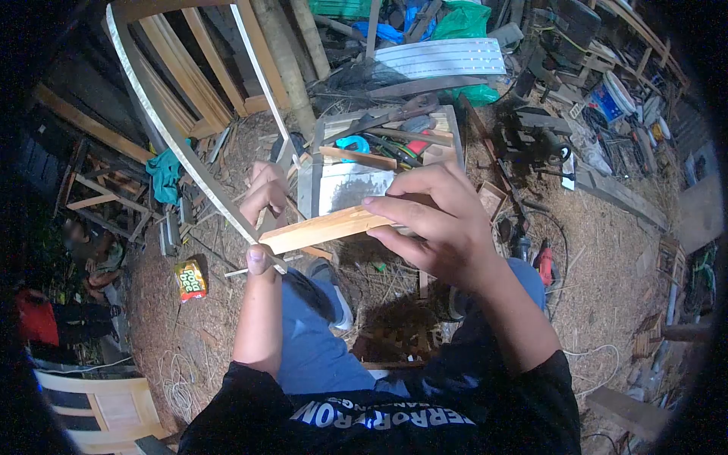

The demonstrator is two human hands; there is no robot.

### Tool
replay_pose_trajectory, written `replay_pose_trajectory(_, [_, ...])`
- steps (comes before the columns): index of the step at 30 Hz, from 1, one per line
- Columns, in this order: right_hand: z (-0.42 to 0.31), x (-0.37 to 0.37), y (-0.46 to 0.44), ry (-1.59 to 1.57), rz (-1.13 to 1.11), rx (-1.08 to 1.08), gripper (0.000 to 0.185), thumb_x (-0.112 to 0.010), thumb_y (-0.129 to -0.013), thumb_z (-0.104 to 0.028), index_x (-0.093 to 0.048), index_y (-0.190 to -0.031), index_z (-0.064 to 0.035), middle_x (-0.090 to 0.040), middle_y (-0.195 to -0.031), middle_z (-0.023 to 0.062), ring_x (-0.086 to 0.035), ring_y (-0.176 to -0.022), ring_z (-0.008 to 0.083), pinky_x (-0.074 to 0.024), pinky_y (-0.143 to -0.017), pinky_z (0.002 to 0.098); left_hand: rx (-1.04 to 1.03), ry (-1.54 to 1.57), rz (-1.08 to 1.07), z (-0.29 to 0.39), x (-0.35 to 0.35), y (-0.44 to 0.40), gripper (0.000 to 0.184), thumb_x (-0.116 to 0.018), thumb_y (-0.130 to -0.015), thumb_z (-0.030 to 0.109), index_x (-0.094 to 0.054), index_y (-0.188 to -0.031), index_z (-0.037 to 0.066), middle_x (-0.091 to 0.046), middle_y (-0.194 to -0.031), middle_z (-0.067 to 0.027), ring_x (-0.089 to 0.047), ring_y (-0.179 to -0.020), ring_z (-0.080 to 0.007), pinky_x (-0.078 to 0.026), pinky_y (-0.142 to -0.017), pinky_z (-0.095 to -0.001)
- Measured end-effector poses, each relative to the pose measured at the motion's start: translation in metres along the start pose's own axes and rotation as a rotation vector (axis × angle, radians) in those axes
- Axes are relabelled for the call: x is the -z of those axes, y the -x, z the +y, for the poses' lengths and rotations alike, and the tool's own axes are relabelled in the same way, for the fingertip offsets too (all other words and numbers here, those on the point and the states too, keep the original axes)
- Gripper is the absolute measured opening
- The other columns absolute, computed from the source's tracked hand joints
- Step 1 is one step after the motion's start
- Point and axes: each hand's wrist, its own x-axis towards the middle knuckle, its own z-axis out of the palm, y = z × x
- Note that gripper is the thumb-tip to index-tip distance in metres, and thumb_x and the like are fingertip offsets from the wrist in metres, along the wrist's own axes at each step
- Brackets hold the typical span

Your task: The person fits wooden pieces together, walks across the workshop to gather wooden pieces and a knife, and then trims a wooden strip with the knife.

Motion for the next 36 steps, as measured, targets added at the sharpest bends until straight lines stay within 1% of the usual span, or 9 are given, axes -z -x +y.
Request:
replay_pose_trajectory(5, [0.005,-0.004,0.000,-0.026,0.007,-0.003,0.045,-0.093,-0.068,-0.011,-0.079,-0.110,-0.0172,-0.067,-0.102,0.0013,-0.065,-0.093,0.0228,-0.0511,-0.080,0.0372,0.034,0.011,-0.025,-0.006,-0.002,0.002,0.096,-0.024,-0.078,0.102,-0.040,-0.070,0.008,-0.043,-0.075,-0.0048,-0.039,-0.078,-0.0244,-0.026,-0.075,-0.0380])
replay_pose_trajectory(8, [0.006,-0.005,0.000,-0.027,0.003,-0.008,0.045,-0.093,-0.068,-0.011,-0.079,-0.111,-0.0169,-0.067,-0.102,0.0017,-0.065,-0.093,0.0231,-0.0515,-0.080,0.0374,0.012,0.083,-0.009,-0.010,-0.005,0.001,0.089,-0.034,-0.081,0.097,-0.037,-0.068,0.009,-0.038,-0.075,-0.0037,-0.034,-0.077,-0.0224,-0.025,-0.077,-0.0367])
replay_pose_trajectory(11, [0.008,-0.006,0.000,-0.032,-0.007,-0.023,0.046,-0.092,-0.069,-0.011,-0.079,-0.112,-0.0168,-0.067,-0.102,0.0023,-0.065,-0.093,0.0233,-0.0518,-0.080,0.0374,0.031,0.011,-0.016,-0.005,-0.006,-0.001,0.095,-0.023,-0.080,0.099,-0.040,-0.070,0.007,-0.041,-0.074,-0.0041,-0.039,-0.076,-0.0236,-0.026,-0.074,-0.0382])
replay_pose_trajectory(17, [0.012,-0.008,0.001,-0.035,-0.021,-0.040,0.045,-0.091,-0.070,-0.011,-0.079,-0.113,-0.0167,-0.066,-0.102,0.0032,-0.064,-0.094,0.0236,-0.0512,-0.080,0.0372,0.046,0.018,-0.048,-0.010,-0.006,-0.002,0.094,-0.023,-0.082,0.098,-0.040,-0.070,0.006,-0.041,-0.075,-0.0049,-0.039,-0.075,-0.0240,-0.027,-0.073,-0.0379])
replay_pose_trajectory(23, [0.018,-0.010,0.002,-0.047,-0.036,-0.067,0.046,-0.090,-0.072,-0.011,-0.079,-0.116,-0.0161,-0.066,-0.102,0.0044,-0.063,-0.094,0.0249,-0.0507,-0.080,0.0373,0.023,0.052,-0.068,-0.017,-0.010,-0.004,0.093,-0.027,-0.084,0.096,-0.041,-0.071,0.005,-0.041,-0.075,-0.0055,-0.039,-0.076,-0.0240,-0.028,-0.072,-0.0384])
replay_pose_trajectory(30, [0.030,-0.014,0.003,-0.051,-0.032,-0.084,0.045,-0.090,-0.073,-0.012,-0.079,-0.116,-0.0142,-0.066,-0.102,0.0062,-0.064,-0.095,0.0265,-0.0517,-0.082,0.0383,0.082,0.131,-0.104,-0.029,-0.014,-0.005,0.091,-0.034,-0.085,0.094,-0.041,-0.072,0.004,-0.039,-0.076,-0.0049,-0.037,-0.077,-0.0224,-0.028,-0.071,-0.0361])
replay_pose_trajectory(36, [0.043,-0.022,0.002,-0.064,0.003,-0.108,0.038,-0.091,-0.074,-0.014,-0.077,-0.109,-0.0068,-0.068,-0.103,0.0085,-0.066,-0.098,0.0275,-0.0525,-0.084,0.0392,0.103,0.169,-0.068,-0.045,-0.022,-0.007,0.087,-0.037,-0.087,0.090,-0.041,-0.074,0.004,-0.038,-0.077,-0.0044,-0.035,-0.077,-0.0216,-0.027,-0.070,-0.0368])
